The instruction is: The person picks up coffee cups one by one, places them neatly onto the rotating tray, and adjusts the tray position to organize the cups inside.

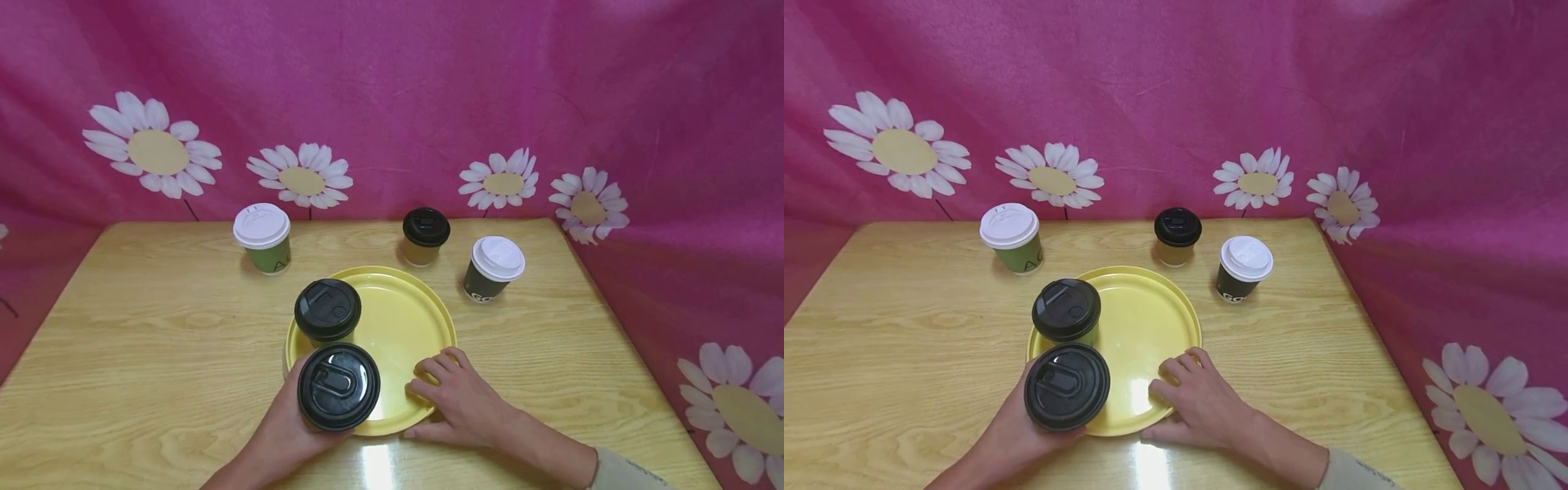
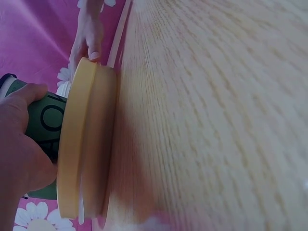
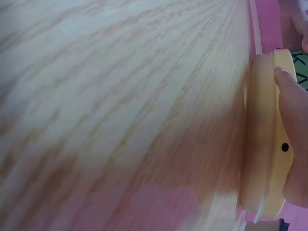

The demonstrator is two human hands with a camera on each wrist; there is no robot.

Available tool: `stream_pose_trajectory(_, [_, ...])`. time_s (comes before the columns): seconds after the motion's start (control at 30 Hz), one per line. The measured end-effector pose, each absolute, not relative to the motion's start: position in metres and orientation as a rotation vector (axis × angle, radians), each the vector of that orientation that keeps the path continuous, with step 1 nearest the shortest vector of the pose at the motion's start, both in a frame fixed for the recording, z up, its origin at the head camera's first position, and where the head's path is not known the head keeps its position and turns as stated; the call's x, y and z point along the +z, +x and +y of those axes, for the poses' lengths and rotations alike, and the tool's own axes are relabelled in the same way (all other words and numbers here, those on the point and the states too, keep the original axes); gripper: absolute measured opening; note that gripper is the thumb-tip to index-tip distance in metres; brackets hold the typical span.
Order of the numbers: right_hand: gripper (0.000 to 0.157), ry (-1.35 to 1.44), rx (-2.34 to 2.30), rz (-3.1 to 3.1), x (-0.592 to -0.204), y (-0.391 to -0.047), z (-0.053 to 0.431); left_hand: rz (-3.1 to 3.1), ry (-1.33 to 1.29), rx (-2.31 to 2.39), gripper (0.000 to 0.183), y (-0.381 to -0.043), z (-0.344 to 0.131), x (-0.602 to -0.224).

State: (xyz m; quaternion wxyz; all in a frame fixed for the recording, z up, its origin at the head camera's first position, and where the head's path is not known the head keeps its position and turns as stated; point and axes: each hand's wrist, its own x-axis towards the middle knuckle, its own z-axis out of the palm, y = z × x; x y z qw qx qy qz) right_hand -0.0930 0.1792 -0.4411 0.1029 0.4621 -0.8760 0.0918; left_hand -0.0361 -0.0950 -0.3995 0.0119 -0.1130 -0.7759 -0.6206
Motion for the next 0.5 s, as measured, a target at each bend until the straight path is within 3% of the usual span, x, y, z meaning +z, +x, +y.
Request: stream_pose_trajectory(0.5, [0.052, 1.361, 0.297, -2.552, -0.443, -0.093, 0.179, -2.433, -0.397, -1.853, 0.088, -0.034, -0.093, -0.386])
